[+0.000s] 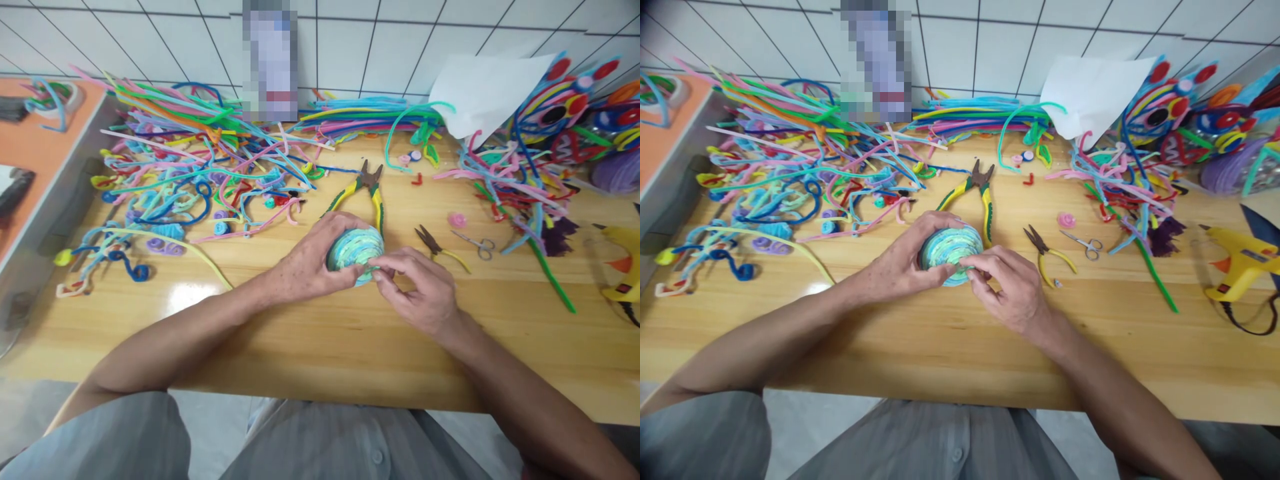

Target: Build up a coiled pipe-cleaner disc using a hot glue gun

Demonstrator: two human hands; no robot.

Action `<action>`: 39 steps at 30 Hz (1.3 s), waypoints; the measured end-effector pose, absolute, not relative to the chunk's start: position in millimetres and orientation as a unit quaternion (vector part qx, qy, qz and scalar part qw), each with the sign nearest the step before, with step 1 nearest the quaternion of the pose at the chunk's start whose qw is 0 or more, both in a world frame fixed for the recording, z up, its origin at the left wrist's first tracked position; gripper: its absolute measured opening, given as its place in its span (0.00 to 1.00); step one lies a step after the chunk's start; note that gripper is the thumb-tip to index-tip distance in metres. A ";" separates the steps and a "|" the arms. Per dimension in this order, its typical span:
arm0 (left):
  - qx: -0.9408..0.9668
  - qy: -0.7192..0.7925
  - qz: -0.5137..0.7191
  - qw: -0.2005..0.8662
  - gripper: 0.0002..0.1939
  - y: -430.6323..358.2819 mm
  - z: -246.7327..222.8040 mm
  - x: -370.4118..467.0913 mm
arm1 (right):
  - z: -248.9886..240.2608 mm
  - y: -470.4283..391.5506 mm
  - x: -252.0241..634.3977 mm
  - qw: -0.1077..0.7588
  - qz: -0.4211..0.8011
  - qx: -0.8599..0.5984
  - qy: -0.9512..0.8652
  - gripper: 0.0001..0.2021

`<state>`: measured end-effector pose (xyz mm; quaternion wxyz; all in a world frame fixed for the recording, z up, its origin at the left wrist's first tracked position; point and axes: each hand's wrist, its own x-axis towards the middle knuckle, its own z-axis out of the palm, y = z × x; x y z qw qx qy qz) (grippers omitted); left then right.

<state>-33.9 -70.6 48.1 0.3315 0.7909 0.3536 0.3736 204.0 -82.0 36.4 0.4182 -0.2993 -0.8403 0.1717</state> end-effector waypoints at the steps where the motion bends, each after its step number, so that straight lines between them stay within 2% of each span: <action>1: 0.791 0.355 0.372 0.332 0.24 -70.5 48.0 -34.0 | 36.4 -82.0 204.0 0.418 0.171 -0.300 -0.840 0.17; 24: 0.788 0.358 0.371 0.337 0.25 -69.7 45.5 -34.5 | 38.0 -81.6 203.7 0.414 0.167 -0.309 -0.840 0.17; 30: 0.783 0.357 0.369 0.352 0.24 -68.7 47.4 -35.3 | 33.7 -78.8 206.3 0.416 0.096 -0.318 -0.847 0.17; 39: 0.785 0.352 0.331 0.388 0.27 -62.4 48.2 -42.4 | 27.0 -70.1 206.7 0.419 0.150 -0.293 -0.846 0.16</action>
